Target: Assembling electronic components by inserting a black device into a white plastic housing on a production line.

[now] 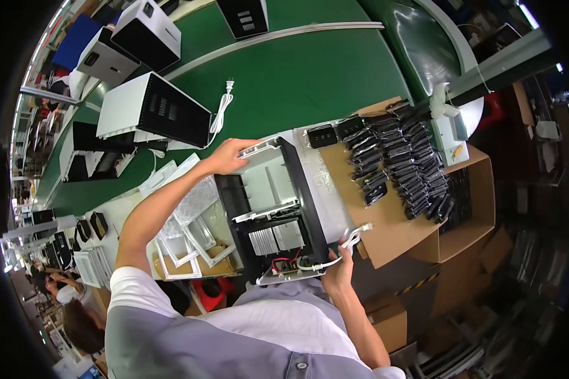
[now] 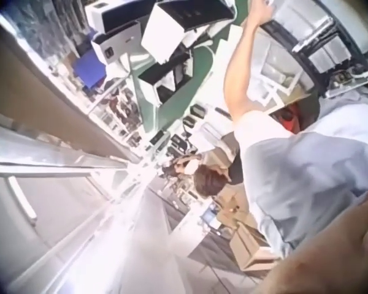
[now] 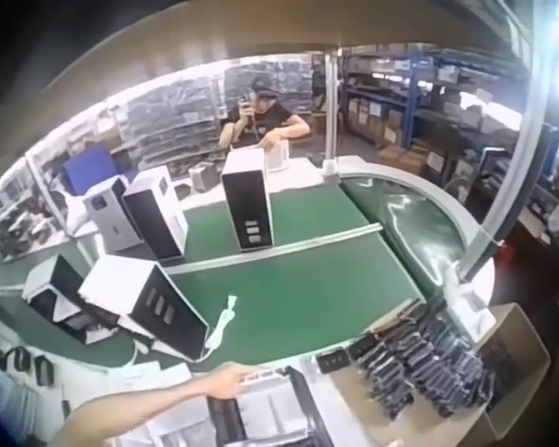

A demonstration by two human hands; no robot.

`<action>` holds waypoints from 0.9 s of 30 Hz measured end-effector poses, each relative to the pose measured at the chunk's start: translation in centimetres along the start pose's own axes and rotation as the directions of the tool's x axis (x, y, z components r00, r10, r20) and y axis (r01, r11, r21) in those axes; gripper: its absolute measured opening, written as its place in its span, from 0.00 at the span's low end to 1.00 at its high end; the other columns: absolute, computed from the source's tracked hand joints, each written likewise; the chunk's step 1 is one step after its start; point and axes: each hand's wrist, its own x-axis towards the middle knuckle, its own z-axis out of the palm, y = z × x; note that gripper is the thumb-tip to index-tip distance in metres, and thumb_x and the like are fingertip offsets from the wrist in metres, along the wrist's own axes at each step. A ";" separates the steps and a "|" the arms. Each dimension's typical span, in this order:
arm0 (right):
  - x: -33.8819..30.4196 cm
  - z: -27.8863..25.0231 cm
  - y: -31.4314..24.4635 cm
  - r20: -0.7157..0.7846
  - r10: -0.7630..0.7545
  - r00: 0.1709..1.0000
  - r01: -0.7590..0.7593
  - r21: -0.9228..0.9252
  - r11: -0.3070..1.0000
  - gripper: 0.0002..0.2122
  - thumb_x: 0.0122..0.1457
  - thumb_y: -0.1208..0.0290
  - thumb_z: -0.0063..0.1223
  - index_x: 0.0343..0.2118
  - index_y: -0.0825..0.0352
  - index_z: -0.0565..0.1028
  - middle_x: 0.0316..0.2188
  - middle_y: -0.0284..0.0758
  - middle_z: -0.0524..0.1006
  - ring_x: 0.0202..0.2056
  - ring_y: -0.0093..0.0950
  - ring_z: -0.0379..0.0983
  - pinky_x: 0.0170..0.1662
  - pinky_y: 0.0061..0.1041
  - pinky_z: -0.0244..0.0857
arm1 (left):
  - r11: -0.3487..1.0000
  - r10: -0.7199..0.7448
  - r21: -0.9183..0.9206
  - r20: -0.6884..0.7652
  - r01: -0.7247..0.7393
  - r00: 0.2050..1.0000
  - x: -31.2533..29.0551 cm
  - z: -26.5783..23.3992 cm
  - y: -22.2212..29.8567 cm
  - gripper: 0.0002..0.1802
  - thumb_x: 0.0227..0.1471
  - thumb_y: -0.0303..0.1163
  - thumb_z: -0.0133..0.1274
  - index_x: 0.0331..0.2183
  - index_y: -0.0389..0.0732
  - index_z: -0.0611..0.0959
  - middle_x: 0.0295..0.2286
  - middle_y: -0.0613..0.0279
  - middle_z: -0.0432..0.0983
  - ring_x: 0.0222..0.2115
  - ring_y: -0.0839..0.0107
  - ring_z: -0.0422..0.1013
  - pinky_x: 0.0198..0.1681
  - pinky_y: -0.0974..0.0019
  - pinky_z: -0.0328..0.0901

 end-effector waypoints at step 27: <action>0.4 -7.3 -11.7 0.166 0.026 0.986 0.079 -0.598 0.797 0.19 0.64 0.61 0.54 0.54 0.64 0.70 0.48 0.32 0.73 0.52 0.31 0.68 0.55 0.35 0.62 | 0.675 -0.341 0.394 -0.583 0.624 0.737 -27.1 23.1 1.3 0.19 0.41 0.35 0.67 0.38 0.40 0.84 0.39 0.54 0.71 0.47 0.56 0.64 0.52 0.54 0.58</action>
